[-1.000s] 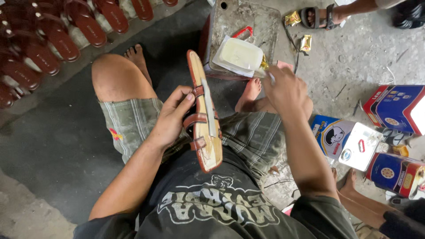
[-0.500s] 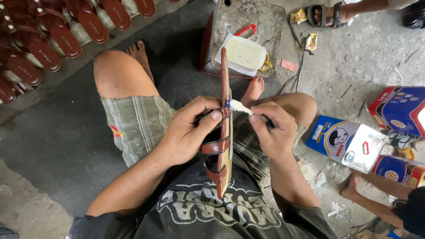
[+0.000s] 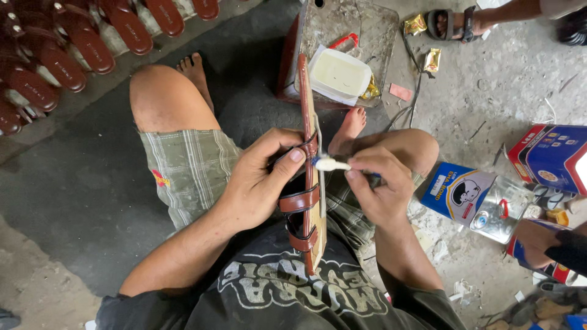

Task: The person sits on the floor and applies a white substance to the sole of a brown sandal using a toothbrush. They repeatedly dip the brush into a container and spread the substance along the edges of the sole, then place the sandal on a nearby stack.

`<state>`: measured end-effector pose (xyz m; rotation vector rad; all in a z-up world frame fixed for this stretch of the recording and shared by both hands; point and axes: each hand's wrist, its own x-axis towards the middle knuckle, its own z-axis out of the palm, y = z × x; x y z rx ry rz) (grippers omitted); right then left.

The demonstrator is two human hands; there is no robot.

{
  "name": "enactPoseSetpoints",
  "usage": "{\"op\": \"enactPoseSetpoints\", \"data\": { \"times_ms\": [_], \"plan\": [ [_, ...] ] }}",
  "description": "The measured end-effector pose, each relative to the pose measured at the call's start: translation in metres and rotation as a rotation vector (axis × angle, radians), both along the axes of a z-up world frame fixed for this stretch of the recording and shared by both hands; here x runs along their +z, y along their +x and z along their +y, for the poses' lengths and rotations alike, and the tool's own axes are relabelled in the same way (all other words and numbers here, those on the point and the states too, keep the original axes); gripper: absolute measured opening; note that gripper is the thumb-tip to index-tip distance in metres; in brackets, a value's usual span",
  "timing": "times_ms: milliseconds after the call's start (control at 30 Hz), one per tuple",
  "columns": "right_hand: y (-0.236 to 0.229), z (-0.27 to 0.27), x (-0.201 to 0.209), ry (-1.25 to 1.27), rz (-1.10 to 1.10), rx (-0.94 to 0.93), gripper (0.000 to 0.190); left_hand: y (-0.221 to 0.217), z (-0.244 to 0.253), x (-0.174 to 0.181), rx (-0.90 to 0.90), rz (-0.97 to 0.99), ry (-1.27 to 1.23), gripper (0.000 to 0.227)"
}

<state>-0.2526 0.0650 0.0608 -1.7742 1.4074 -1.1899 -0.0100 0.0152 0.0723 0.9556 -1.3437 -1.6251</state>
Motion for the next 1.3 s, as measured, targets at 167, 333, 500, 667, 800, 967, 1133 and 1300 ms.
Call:
{"op": "enactPoseSetpoints", "data": {
  "times_ms": [167, 333, 500, 667, 800, 967, 1133, 1300],
  "plan": [
    [0.002, 0.002, 0.008, 0.004, 0.090, -0.024, 0.017, 0.001, 0.002, 0.005, 0.047, -0.014, -0.090, 0.023],
    [0.005, 0.003, 0.009, -0.017, 0.163, -0.103, 0.016, 0.000, 0.002, 0.006, 0.038, -0.045, -0.096, 0.022],
    [0.009, 0.002, 0.011, -0.061, 0.129, -0.099, 0.018, 0.000, 0.003, 0.004, 0.019, -0.007, -0.012, 0.022],
    [0.011, 0.002, 0.010, -0.098, 0.116, -0.085, 0.018, -0.001, 0.004, 0.004, 0.011, 0.043, 0.036, 0.022],
    [0.009, 0.004, 0.013, -0.082, 0.063, -0.026, 0.017, 0.003, 0.003, 0.010, 0.054, 0.006, -0.095, 0.021],
    [0.008, 0.008, 0.009, -0.034, 0.000, -0.064, 0.015, 0.004, 0.003, 0.017, 0.069, -0.021, -0.236, 0.020],
    [0.007, 0.008, 0.008, 0.006, -0.074, 0.035, 0.014, 0.007, 0.003, 0.021, 0.130, -0.062, -0.315, 0.019],
    [0.003, 0.012, 0.010, -0.023, -0.097, 0.083, 0.015, 0.010, 0.001, 0.024, 0.152, -0.101, -0.336, 0.019]
  ]
}}
